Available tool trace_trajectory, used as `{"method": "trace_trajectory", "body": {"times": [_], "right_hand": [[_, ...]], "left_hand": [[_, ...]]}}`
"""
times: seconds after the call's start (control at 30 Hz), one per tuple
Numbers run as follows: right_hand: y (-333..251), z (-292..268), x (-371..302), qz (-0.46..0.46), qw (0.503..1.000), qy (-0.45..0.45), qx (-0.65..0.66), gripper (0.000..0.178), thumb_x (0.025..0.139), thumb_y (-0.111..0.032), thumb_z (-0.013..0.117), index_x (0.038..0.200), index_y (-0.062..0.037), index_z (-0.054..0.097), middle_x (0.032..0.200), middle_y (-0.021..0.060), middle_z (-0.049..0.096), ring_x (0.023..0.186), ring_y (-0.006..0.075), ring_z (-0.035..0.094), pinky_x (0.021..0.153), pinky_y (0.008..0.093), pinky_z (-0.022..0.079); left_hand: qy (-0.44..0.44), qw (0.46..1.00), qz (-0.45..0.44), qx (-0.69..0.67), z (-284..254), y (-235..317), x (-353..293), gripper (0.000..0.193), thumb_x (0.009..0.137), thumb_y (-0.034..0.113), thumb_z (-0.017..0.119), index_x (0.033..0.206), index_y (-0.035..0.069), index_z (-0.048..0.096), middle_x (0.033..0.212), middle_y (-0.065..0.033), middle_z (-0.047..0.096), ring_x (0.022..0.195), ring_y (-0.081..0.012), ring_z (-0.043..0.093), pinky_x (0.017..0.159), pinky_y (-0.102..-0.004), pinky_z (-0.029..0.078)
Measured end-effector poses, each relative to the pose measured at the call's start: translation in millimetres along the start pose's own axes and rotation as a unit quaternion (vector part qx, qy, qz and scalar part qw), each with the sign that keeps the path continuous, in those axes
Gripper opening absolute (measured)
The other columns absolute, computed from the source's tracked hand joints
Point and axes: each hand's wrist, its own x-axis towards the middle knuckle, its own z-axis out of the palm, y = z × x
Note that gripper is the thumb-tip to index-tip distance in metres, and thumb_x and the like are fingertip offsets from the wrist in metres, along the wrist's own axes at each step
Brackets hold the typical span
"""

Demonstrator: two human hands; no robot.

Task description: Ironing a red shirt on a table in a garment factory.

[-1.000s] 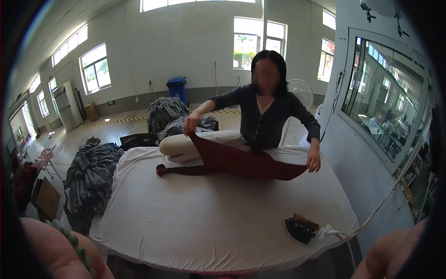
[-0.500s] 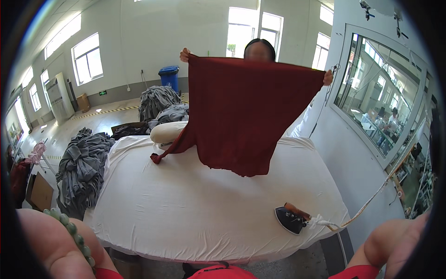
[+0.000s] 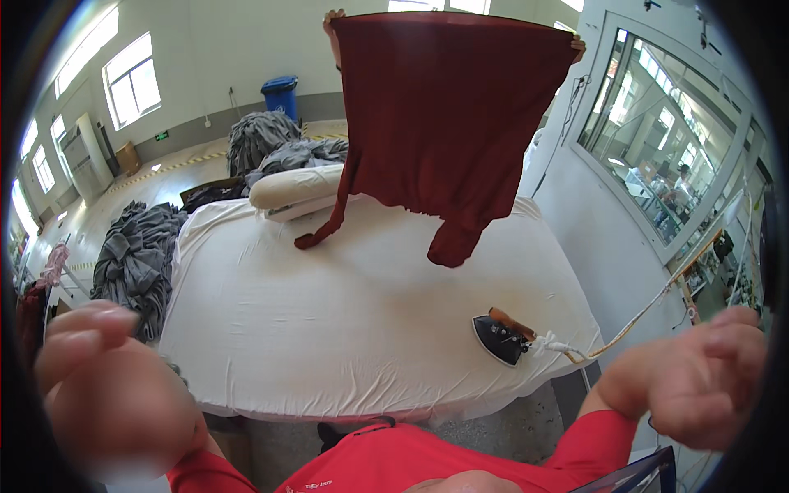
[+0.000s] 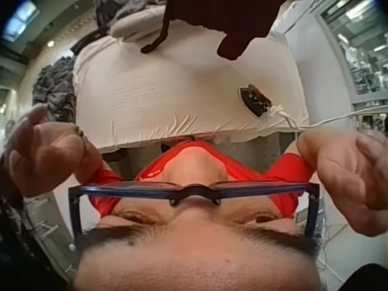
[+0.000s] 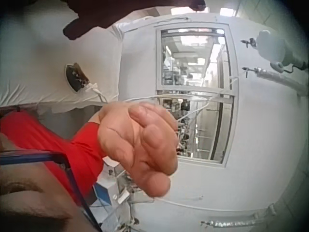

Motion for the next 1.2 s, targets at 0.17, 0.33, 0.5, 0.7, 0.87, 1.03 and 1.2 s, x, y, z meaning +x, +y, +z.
{"method": "trace_trajectory", "body": {"times": [0.17,0.33,0.5,0.7,0.87,1.03,1.2], "right_hand": [[-12,28,-189,0.388,0.908,-0.154,-0.028,0.017,0.092,-0.010,0.052,0.096,0.0017,0.064,0.078,0.0104,0.063,0.070,0.0198,0.060,0.066,0.0344,0.049],[-22,-35,-455,0.480,0.649,-0.558,-0.194,0.060,0.083,-0.028,0.069,0.133,-0.0025,0.048,0.125,0.0181,0.057,0.118,0.0327,0.055,0.096,0.0478,0.044],[-55,-49,-508,0.500,0.498,-0.661,-0.254,0.079,0.081,-0.043,0.070,0.140,-0.0007,0.040,0.140,0.0187,0.048,0.132,0.0364,0.041,0.109,0.0498,0.032],[-58,-41,-506,0.526,0.473,-0.664,-0.241,0.077,0.079,-0.039,0.073,0.139,-0.0023,0.042,0.137,0.0186,0.050,0.129,0.0357,0.045,0.108,0.0494,0.034],[-61,-47,-515,0.512,0.506,-0.644,-0.259,0.071,0.076,-0.034,0.076,0.132,-0.0043,0.046,0.124,0.0168,0.056,0.118,0.0340,0.052,0.102,0.0482,0.038],[-62,-40,-507,0.521,0.511,-0.631,-0.263,0.064,0.075,-0.027,0.077,0.128,-0.0049,0.050,0.121,0.0152,0.059,0.117,0.0344,0.054,0.103,0.0473,0.037],[-64,-41,-515,0.522,0.513,-0.625,-0.272,0.062,0.075,-0.026,0.077,0.127,-0.0061,0.051,0.118,0.0148,0.059,0.115,0.0334,0.055,0.103,0.0475,0.037]], "left_hand": [[-0.166,0.900,-0.403,0.030,58,-9,-184,0.025,0.083,-0.006,0.067,0.107,-0.002,0.062,0.095,-0.0110,0.067,0.083,-0.0204,0.064,0.076,-0.0288,0.051],[-0.522,0.589,-0.576,0.223,30,14,-441,0.089,0.074,0.042,0.081,0.142,0.002,0.039,0.149,-0.0248,0.036,0.140,-0.0369,0.033,0.113,-0.0452,0.032],[-0.587,0.430,-0.631,0.269,14,30,-451,0.111,0.068,0.051,0.083,0.150,0.002,0.027,0.156,-0.0270,0.022,0.146,-0.0403,0.021,0.117,-0.0459,0.024],[-0.622,0.352,-0.650,0.258,16,29,-460,0.131,0.059,0.062,0.084,0.154,0.003,0.016,0.159,-0.0258,0.014,0.149,-0.0374,0.014,0.120,-0.0455,0.019],[-0.650,0.340,-0.628,0.260,23,23,-463,0.132,0.057,0.063,0.084,0.153,0.000,0.019,0.158,-0.0259,0.017,0.149,-0.0371,0.014,0.120,-0.0437,0.017],[-0.674,0.327,-0.610,0.260,26,22,-466,0.132,0.057,0.064,0.084,0.151,-0.003,0.021,0.157,-0.0268,0.019,0.148,-0.0376,0.014,0.121,-0.0422,0.016],[-0.667,0.345,-0.605,0.264,27,19,-467,0.134,0.056,0.064,0.085,0.149,-0.008,0.021,0.155,-0.0308,0.022,0.147,-0.0392,0.018,0.120,-0.0420,0.018]]}}
